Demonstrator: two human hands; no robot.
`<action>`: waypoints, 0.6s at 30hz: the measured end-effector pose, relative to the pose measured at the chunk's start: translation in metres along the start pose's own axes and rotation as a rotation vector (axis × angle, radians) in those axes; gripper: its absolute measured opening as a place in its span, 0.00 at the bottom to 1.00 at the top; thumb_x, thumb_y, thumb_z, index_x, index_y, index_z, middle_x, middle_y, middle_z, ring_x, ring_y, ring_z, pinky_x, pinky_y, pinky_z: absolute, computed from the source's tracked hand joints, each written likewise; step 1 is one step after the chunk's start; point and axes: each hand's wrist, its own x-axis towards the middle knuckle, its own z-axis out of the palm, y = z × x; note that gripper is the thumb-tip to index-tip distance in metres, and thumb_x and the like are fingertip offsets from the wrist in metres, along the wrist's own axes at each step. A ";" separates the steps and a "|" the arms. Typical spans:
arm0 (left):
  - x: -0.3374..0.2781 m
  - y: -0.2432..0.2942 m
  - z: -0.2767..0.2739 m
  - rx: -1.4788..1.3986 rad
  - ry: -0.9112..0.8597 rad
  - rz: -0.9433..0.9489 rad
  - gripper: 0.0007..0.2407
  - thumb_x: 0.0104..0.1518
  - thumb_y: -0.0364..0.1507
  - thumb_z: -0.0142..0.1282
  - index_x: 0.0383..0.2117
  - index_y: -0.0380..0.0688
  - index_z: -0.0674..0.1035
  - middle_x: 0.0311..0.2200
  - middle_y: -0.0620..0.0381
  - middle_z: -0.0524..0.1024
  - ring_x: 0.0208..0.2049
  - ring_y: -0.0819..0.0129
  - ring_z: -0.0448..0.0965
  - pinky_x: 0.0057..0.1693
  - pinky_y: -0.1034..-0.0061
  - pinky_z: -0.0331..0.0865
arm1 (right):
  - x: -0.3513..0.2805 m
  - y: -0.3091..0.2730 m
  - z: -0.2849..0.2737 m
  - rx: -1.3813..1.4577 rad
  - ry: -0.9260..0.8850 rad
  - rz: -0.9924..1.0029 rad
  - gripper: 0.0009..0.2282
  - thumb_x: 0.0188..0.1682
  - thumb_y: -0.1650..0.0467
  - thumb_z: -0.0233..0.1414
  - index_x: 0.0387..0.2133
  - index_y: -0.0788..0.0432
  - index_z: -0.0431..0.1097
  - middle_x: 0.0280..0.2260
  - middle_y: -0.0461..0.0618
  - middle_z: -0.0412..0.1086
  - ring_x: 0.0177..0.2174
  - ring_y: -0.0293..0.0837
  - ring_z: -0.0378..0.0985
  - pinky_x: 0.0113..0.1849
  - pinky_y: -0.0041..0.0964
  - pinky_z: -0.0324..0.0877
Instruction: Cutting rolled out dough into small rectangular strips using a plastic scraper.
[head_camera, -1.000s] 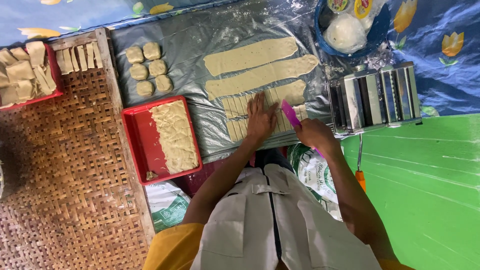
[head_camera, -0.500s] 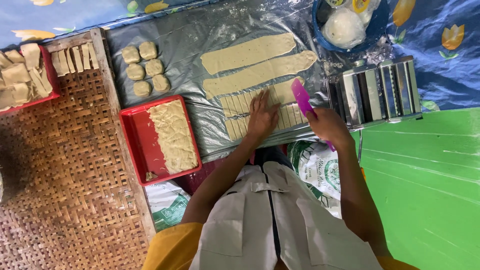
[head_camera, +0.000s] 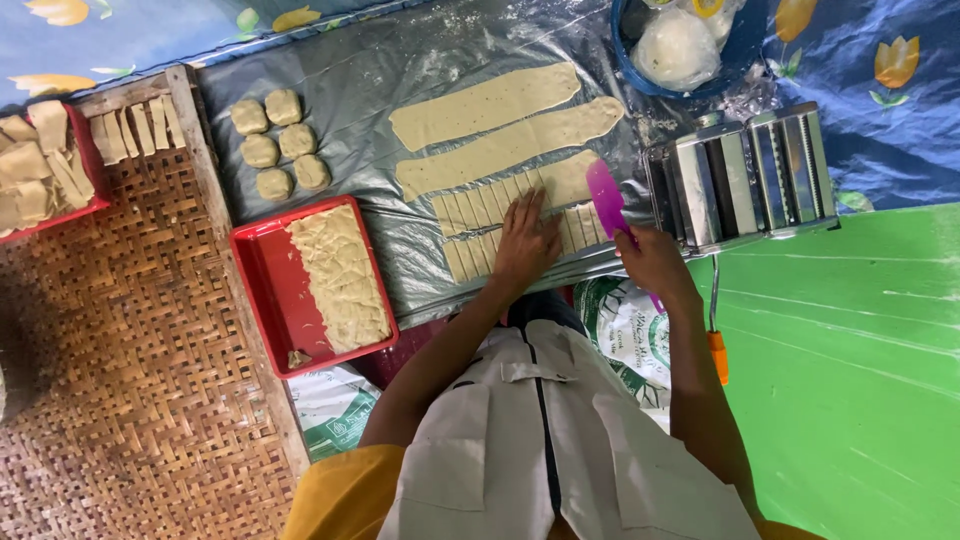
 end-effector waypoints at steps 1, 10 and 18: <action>0.000 0.000 0.000 0.001 -0.001 0.000 0.12 0.53 0.32 0.59 0.43 0.49 0.84 0.60 0.41 0.68 0.66 0.44 0.64 0.67 0.48 0.57 | -0.001 -0.001 0.000 0.001 0.000 0.000 0.16 0.56 0.62 0.48 0.27 0.62 0.74 0.27 0.64 0.75 0.36 0.69 0.78 0.38 0.63 0.68; -0.001 -0.001 0.004 -0.030 0.009 -0.054 0.13 0.52 0.31 0.58 0.43 0.50 0.84 0.59 0.41 0.69 0.65 0.45 0.65 0.67 0.50 0.57 | -0.004 -0.021 -0.003 -0.002 0.011 -0.016 0.16 0.56 0.62 0.48 0.26 0.61 0.73 0.25 0.64 0.75 0.36 0.69 0.79 0.38 0.63 0.69; 0.003 -0.004 -0.001 -0.066 -0.013 -0.109 0.15 0.52 0.30 0.56 0.47 0.47 0.83 0.59 0.40 0.69 0.65 0.46 0.65 0.68 0.50 0.56 | 0.018 -0.008 0.015 -0.084 -0.125 0.020 0.19 0.59 0.59 0.43 0.32 0.64 0.72 0.28 0.68 0.74 0.37 0.73 0.78 0.37 0.66 0.65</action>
